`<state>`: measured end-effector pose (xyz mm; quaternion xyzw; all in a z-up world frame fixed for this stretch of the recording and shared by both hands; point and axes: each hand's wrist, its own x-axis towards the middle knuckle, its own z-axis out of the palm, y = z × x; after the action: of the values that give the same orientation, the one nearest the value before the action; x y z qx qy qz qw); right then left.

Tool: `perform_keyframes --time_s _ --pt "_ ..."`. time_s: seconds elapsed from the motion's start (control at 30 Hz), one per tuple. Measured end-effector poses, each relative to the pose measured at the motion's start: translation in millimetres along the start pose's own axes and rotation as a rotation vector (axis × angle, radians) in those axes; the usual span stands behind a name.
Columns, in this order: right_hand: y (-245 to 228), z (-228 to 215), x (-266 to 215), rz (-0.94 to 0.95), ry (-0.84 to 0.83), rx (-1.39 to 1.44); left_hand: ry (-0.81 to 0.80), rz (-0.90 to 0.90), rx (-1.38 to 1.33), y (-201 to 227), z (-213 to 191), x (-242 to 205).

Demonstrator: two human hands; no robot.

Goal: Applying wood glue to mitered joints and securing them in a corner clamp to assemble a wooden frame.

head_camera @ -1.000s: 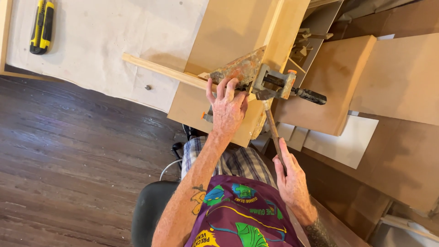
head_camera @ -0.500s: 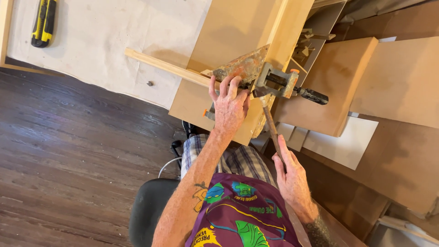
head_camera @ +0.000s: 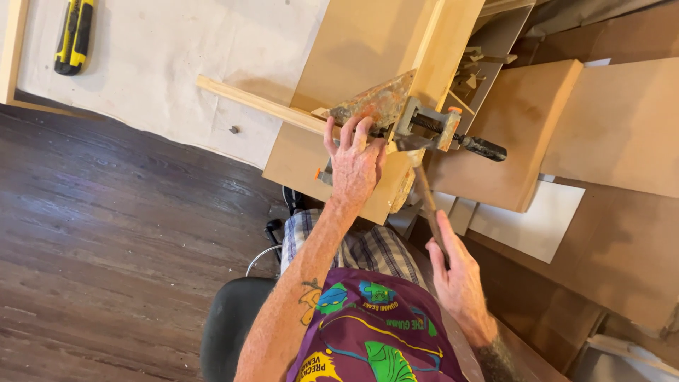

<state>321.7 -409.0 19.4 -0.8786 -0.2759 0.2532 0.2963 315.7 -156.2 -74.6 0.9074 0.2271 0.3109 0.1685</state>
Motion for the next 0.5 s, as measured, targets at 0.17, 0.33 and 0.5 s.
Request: perform_keyframes --time_s 0.17,0.33,0.5 --pt "-5 -15 -13 0.260 0.024 0.078 -0.085 -0.028 0.004 -3 -1 -3" --pt "-16 -32 -13 0.190 0.032 0.114 -0.341 0.060 0.190 -29 -2 7" --pt "-45 -53 -12 0.280 0.012 0.212 -0.430 0.096 0.260 -33 -3 8"
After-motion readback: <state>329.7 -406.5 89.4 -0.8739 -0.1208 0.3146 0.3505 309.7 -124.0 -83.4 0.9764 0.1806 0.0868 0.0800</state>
